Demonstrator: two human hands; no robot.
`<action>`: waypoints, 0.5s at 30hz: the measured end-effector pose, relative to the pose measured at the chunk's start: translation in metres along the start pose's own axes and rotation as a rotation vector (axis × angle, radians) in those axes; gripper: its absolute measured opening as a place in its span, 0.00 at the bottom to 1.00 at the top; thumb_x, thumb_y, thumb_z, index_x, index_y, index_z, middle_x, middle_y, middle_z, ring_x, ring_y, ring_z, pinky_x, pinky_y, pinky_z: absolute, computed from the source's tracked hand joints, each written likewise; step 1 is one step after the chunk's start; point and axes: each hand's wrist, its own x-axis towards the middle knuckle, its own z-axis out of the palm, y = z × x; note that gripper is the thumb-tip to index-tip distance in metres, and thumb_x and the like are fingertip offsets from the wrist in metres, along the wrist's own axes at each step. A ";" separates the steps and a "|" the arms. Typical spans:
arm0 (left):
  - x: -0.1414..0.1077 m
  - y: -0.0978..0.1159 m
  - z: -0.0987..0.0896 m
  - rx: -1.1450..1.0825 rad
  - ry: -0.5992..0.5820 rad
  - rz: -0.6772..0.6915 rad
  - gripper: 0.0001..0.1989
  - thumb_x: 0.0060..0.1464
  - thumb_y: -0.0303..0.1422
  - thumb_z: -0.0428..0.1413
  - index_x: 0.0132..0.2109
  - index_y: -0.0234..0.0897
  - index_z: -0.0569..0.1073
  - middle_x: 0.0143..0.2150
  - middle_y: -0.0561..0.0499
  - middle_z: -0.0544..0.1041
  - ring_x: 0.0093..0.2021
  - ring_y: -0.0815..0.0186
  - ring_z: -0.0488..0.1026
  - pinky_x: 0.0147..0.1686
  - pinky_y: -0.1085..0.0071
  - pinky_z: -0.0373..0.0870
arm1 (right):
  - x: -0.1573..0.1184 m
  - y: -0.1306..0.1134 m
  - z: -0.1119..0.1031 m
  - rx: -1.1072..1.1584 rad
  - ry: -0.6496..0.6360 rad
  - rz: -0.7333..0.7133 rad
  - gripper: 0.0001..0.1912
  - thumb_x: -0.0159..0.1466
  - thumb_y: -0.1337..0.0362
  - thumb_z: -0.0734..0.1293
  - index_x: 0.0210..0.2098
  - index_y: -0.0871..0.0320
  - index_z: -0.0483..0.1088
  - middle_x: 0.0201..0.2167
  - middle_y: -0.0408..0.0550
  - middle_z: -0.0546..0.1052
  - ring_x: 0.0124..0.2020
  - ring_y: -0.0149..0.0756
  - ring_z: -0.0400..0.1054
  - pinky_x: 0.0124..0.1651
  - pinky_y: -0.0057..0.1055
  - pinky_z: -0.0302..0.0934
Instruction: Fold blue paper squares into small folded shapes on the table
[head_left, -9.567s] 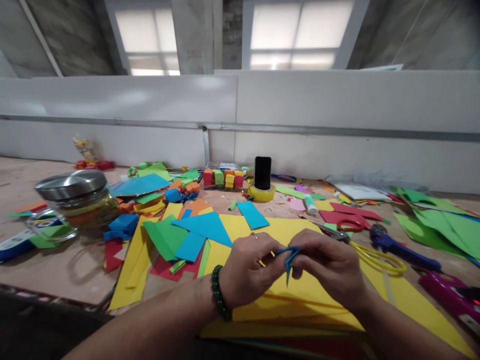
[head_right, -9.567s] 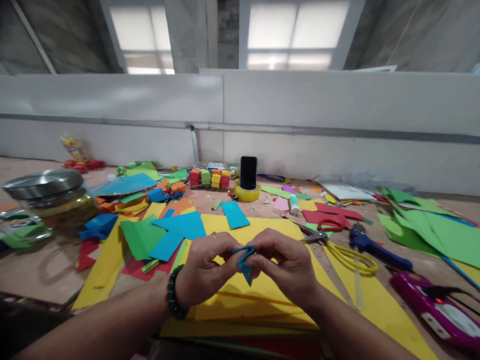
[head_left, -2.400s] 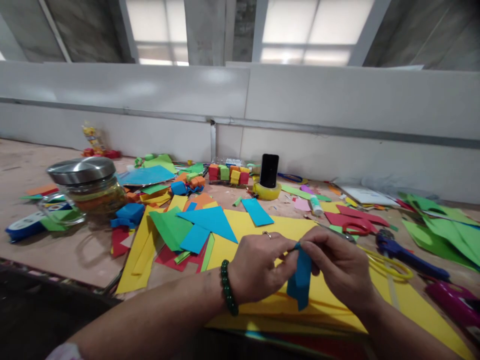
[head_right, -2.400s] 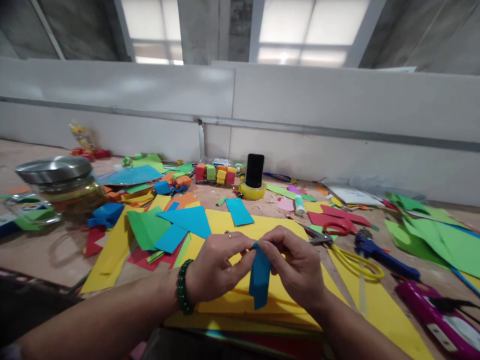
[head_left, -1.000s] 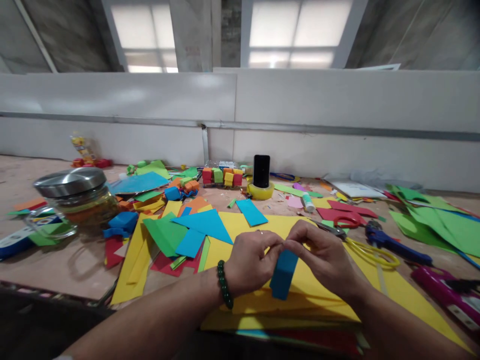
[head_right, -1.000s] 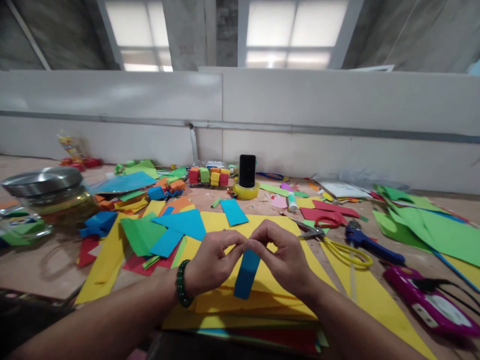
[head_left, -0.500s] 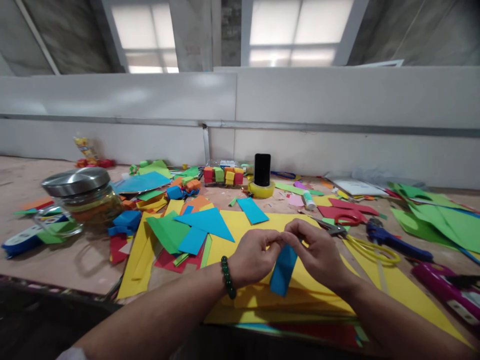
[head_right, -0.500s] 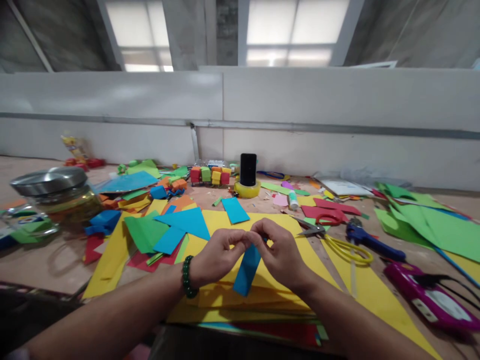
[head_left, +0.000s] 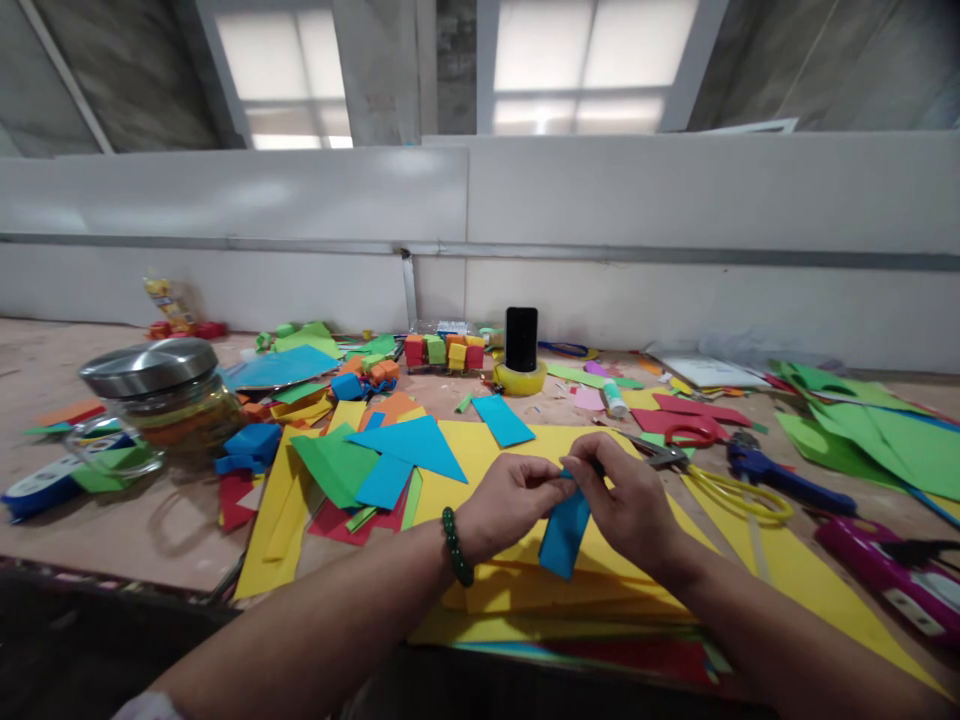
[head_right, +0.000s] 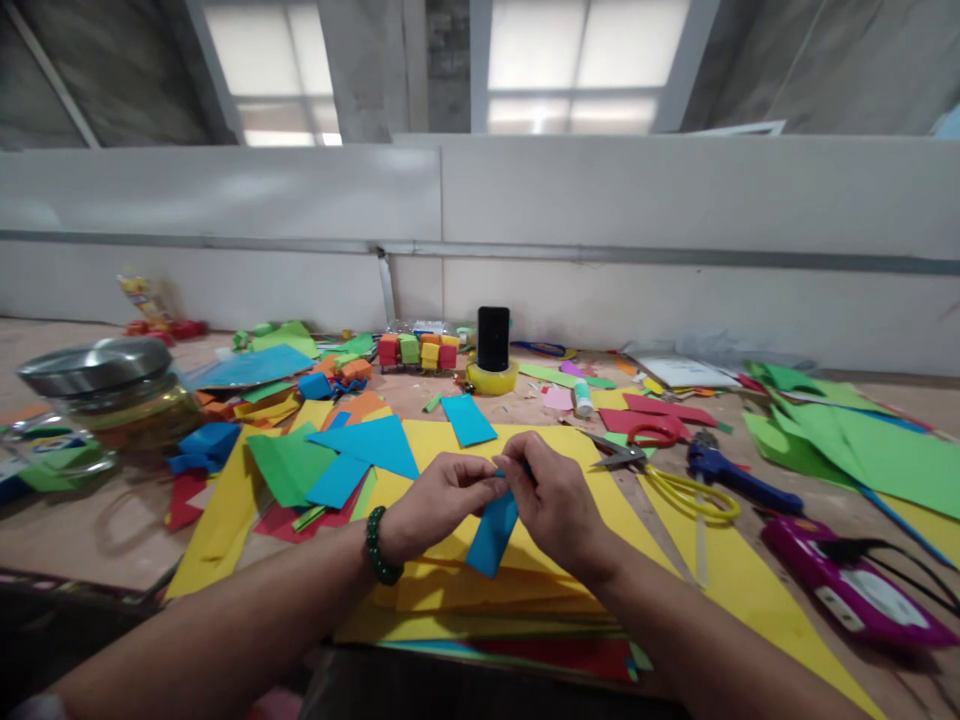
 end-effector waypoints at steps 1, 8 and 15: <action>0.000 0.000 0.000 -0.033 -0.024 -0.038 0.18 0.51 0.42 0.57 0.23 0.33 0.64 0.20 0.58 0.59 0.23 0.75 0.55 0.23 0.76 0.53 | 0.001 0.000 -0.001 -0.004 0.013 0.012 0.08 0.67 0.63 0.60 0.30 0.54 0.61 0.22 0.41 0.69 0.22 0.30 0.62 0.26 0.28 0.57; -0.001 -0.001 0.003 -0.102 -0.050 -0.121 0.19 0.46 0.43 0.62 0.24 0.32 0.68 0.21 0.55 0.68 0.21 0.75 0.63 0.23 0.77 0.61 | 0.005 -0.001 -0.001 -0.005 0.062 0.060 0.10 0.67 0.61 0.59 0.29 0.54 0.60 0.21 0.40 0.68 0.21 0.30 0.61 0.25 0.28 0.57; -0.002 0.005 0.005 -0.152 -0.059 -0.199 0.19 0.42 0.44 0.65 0.29 0.30 0.73 0.25 0.50 0.75 0.25 0.70 0.72 0.27 0.75 0.69 | 0.000 0.000 0.002 -0.030 0.122 0.029 0.09 0.68 0.61 0.59 0.31 0.54 0.60 0.21 0.40 0.68 0.20 0.29 0.61 0.24 0.27 0.57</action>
